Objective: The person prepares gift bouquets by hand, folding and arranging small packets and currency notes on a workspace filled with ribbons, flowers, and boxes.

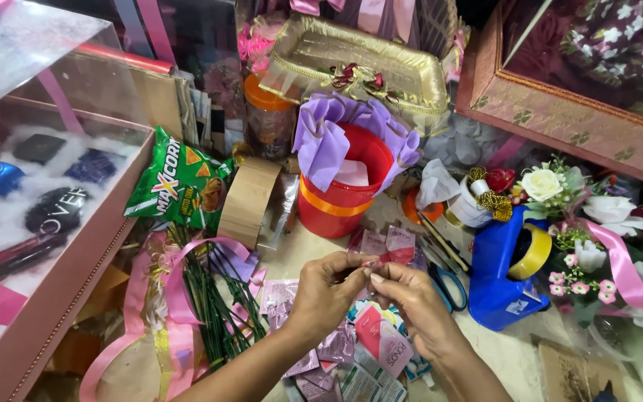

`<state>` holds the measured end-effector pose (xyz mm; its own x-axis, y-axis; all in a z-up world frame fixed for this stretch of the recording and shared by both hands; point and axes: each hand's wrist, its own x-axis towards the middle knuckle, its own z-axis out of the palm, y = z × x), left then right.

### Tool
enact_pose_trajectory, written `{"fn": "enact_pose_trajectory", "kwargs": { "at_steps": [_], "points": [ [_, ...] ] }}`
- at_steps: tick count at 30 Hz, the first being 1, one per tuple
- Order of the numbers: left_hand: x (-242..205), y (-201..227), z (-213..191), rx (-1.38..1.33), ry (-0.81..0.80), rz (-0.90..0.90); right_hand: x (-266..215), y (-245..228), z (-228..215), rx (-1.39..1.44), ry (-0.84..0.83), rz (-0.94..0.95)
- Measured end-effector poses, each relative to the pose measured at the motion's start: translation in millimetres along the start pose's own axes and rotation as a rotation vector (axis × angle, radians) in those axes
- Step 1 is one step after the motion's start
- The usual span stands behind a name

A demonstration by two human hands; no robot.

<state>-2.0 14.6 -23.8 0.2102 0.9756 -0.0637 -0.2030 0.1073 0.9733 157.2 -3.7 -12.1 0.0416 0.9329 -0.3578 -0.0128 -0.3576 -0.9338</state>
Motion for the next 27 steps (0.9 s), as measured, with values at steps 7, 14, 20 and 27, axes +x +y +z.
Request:
{"fn": "enact_pose_trajectory", "kwargs": {
  "at_steps": [7, 14, 20, 27],
  "points": [
    [-6, 10, -1, -0.041, -0.05, -0.014, -2, -4, 7, -0.241, 0.09, -0.118],
    [0, -7, 3, -0.015, 0.072, 0.031, -11, -14, 20, -0.57, 0.142, -0.166],
    [-4, -7, 5, -0.323, 0.107, -0.038, 1, 20, 17, -1.036, 0.287, -0.73],
    [-5, -2, 4, -0.296, 0.105, -0.005, -1, 21, 10, -1.077, 0.386, -0.685]
  ]
}}
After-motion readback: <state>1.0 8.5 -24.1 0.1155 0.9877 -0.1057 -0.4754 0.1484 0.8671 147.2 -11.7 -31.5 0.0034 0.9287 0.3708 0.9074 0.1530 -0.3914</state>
